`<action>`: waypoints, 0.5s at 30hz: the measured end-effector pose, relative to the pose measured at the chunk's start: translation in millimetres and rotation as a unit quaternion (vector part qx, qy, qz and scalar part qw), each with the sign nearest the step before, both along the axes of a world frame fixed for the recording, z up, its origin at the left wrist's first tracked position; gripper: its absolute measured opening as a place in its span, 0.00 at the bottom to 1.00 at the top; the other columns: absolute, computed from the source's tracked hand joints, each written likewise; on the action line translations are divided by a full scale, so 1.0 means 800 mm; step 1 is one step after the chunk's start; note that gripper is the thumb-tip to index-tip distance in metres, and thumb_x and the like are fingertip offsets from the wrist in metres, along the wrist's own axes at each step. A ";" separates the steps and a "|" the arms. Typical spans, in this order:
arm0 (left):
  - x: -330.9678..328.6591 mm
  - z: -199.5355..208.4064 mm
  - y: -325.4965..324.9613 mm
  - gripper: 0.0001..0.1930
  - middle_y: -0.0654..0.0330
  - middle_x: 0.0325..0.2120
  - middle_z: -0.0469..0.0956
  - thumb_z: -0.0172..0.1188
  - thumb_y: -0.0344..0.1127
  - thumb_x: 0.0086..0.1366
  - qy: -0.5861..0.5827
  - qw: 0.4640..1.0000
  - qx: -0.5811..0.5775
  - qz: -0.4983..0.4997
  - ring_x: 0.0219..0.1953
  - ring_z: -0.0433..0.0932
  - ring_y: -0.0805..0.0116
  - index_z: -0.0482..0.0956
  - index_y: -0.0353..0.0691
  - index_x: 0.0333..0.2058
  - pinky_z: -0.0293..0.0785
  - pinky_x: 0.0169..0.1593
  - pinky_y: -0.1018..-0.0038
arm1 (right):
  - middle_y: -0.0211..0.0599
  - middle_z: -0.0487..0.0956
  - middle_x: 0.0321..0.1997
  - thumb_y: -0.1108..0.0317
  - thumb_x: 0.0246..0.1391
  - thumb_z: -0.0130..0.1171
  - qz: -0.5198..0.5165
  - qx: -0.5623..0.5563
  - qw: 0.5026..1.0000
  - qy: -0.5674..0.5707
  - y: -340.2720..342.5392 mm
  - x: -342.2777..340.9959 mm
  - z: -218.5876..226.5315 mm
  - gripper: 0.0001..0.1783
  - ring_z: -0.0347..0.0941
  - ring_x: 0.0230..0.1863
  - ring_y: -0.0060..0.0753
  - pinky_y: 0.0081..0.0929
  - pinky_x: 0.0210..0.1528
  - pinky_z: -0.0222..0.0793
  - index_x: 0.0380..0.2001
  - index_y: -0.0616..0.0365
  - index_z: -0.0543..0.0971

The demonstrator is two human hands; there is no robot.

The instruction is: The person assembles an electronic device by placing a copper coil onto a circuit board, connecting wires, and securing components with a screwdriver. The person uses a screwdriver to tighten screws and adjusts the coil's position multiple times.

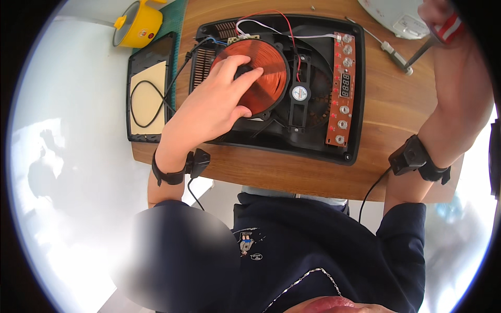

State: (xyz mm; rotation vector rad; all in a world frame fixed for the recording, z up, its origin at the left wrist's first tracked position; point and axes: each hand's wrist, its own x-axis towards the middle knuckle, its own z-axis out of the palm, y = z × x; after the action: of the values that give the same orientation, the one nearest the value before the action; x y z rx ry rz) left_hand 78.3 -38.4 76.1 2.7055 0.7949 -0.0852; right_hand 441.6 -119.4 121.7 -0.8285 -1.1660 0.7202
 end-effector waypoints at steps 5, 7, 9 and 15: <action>-0.009 -0.001 0.005 0.38 0.50 0.68 0.62 0.72 0.28 0.56 -0.003 1.000 -0.020 -0.004 0.68 0.64 0.45 0.69 0.43 0.66 0.69 0.66 0.60 | 0.37 0.70 0.44 0.66 0.74 0.49 0.077 0.001 0.997 -0.001 -0.004 0.016 0.014 0.12 0.66 0.42 0.26 0.23 0.48 0.62 0.51 0.63 0.74; -0.014 -0.003 0.005 0.38 0.50 0.68 0.62 0.72 0.28 0.56 -0.014 1.000 -0.023 0.003 0.68 0.64 0.45 0.69 0.43 0.66 0.68 0.67 0.59 | 0.38 0.70 0.44 0.66 0.75 0.48 0.105 -0.007 0.994 0.005 -0.003 0.024 0.018 0.12 0.65 0.43 0.26 0.23 0.49 0.62 0.51 0.63 0.74; -0.017 -0.005 0.004 0.37 0.50 0.67 0.61 0.72 0.29 0.57 -0.023 0.999 -0.030 0.011 0.69 0.63 0.46 0.69 0.42 0.66 0.68 0.67 0.59 | 0.37 0.73 0.42 0.63 0.73 0.53 0.060 0.006 0.998 0.003 0.005 0.021 0.012 0.17 0.69 0.42 0.25 0.25 0.49 0.65 0.55 0.64 0.76; -0.022 -0.015 0.001 0.35 0.50 0.66 0.61 0.70 0.30 0.59 -0.049 0.999 -0.019 -0.006 0.68 0.63 0.46 0.69 0.39 0.65 0.70 0.65 0.60 | 0.38 0.75 0.41 0.59 0.75 0.51 -0.001 -0.021 1.000 -0.019 -0.001 0.009 0.010 0.23 0.70 0.41 0.27 0.27 0.50 0.64 0.61 0.67 0.73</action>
State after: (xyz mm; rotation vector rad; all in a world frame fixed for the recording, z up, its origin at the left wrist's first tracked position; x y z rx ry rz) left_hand 60.8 -37.8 64.2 2.6563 0.7404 0.0284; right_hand 448.7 -120.3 129.5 -0.8815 -1.1881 0.7321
